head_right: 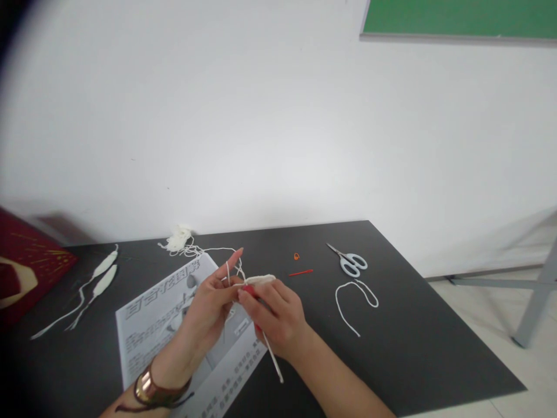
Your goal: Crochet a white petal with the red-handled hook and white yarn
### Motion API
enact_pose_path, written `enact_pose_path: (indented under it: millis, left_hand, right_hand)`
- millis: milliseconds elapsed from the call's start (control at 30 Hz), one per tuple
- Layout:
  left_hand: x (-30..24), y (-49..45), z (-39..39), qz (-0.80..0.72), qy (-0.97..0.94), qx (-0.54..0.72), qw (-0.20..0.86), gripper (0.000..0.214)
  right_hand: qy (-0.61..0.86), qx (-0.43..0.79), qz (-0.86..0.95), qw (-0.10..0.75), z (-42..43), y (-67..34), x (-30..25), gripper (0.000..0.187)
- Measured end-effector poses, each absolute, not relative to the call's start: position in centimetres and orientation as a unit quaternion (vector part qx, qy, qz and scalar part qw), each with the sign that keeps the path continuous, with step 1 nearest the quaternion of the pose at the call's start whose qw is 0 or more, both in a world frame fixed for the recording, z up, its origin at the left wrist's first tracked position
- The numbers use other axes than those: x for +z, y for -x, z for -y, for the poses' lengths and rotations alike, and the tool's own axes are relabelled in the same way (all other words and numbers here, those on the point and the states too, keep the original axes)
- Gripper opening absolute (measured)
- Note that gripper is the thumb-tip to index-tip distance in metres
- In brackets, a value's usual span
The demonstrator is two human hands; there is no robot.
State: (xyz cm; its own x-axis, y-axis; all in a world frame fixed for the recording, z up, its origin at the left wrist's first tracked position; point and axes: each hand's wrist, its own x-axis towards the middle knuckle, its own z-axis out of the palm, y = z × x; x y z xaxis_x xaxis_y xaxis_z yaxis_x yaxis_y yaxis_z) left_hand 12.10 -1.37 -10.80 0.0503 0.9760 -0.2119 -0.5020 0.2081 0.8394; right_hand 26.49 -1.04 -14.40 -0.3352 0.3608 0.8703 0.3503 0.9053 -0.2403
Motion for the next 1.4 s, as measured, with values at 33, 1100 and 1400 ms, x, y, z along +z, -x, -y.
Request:
enact_pose_path:
  millis: [33, 1100, 1400]
  left_hand:
    - [-10.7, -11.9, 1.3, -0.396, -0.29, 0.55, 0.676, 0.079]
    - [-8.6, -8.2, 0.7, -0.334, -0.387, 0.322, 0.797, 0.063]
    - [-9.1, -7.9, 0.9, -0.34, -0.454, 0.297, 0.768, 0.058]
  right_hand:
    - [0.212, 0.007, 0.817, 0.537, 1.0, -26.6, -14.3, 0.042]
    - [0.224, 0.558, 0.578, 0.551, -0.2, -29.6, -11.0, 0.007]
    - [0.239, 0.624, 0.508, 0.543, -0.2, -29.5, -10.9, 0.015]
